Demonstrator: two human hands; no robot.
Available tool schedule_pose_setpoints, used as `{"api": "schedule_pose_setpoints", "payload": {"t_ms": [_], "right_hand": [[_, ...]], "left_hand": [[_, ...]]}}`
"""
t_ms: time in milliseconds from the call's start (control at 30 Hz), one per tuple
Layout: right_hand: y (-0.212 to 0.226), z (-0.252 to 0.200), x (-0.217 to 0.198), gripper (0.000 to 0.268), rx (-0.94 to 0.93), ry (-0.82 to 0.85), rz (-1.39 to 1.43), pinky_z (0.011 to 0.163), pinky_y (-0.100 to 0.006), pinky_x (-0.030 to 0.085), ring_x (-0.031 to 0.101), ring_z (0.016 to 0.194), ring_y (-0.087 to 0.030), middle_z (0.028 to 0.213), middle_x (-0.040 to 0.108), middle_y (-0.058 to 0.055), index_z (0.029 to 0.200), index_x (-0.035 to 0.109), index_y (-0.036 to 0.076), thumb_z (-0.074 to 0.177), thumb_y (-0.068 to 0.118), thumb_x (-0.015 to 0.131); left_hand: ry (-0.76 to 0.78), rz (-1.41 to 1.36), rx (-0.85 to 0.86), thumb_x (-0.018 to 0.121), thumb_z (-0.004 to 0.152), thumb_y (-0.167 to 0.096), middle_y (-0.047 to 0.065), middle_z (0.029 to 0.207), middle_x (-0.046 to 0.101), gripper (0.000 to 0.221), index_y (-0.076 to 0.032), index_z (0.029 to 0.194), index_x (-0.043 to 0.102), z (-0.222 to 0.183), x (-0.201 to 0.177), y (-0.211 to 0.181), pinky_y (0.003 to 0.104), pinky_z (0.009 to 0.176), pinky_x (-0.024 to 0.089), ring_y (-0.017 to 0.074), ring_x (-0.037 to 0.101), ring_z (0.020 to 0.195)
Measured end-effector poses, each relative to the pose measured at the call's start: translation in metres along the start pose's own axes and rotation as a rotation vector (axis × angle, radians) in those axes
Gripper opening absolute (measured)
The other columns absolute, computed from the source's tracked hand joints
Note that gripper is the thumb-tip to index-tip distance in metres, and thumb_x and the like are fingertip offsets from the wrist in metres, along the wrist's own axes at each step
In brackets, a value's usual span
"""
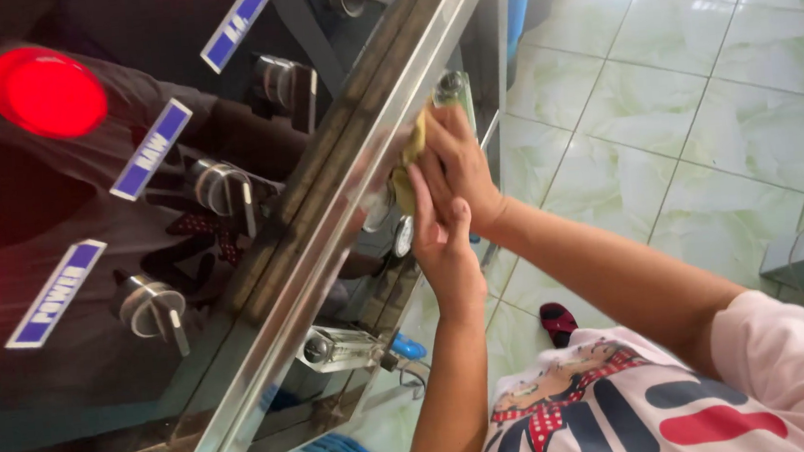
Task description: Cleaning the control panel and external components of a water filtration and reverse osmosis machine with a cloth.
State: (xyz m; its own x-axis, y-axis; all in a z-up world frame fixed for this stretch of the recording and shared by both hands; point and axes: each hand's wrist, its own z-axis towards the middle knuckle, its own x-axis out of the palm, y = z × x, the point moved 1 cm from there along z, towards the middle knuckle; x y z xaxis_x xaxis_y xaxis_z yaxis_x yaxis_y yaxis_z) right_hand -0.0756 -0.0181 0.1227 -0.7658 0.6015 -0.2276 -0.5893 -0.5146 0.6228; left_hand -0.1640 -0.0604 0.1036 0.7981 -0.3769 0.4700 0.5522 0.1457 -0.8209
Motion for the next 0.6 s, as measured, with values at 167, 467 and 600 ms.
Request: {"api": "schedule_pose_setpoints", "payload": {"t_ms": [167,467,600], "right_hand": [[-0.053,-0.071,0.025,0.036,0.086,0.090,-0.122,0.089,-0.045,0.050,0.055,0.109,-0.042,0.120,0.054,-0.022,0.128,0.059,0.003,0.093,0.009,0.063],[-0.006,-0.021,0.009,0.021,0.158,0.107,-0.069,0.083,-0.046,0.048,0.056,0.099,-0.039,0.109,0.053,-0.019,0.118,0.061,0.003,0.099,0.010,0.060],[0.004,-0.013,0.010,0.023,0.036,0.058,-0.052,0.087,-0.046,0.049,0.056,0.101,-0.039,0.111,0.055,-0.018,0.120,0.062,0.003,0.098,0.009,0.060]], "left_hand": [[-0.185,0.062,-0.215,0.059,0.095,-0.006,0.013,0.167,0.038,0.071,-0.002,0.161,0.032,-0.022,-0.041,0.059,0.036,0.121,0.028,0.0207,0.038,0.150],[-0.145,0.070,-0.208,0.061,0.094,-0.010,0.012,0.167,0.036,0.074,-0.003,0.161,0.033,-0.008,-0.024,0.018,0.038,0.121,0.030,0.0226,0.039,0.149],[-0.039,0.087,-0.011,0.063,0.099,-0.009,0.013,0.170,0.033,0.072,-0.001,0.162,0.028,-0.007,-0.023,0.017,0.037,0.126,0.027,0.0217,0.036,0.154]]}}
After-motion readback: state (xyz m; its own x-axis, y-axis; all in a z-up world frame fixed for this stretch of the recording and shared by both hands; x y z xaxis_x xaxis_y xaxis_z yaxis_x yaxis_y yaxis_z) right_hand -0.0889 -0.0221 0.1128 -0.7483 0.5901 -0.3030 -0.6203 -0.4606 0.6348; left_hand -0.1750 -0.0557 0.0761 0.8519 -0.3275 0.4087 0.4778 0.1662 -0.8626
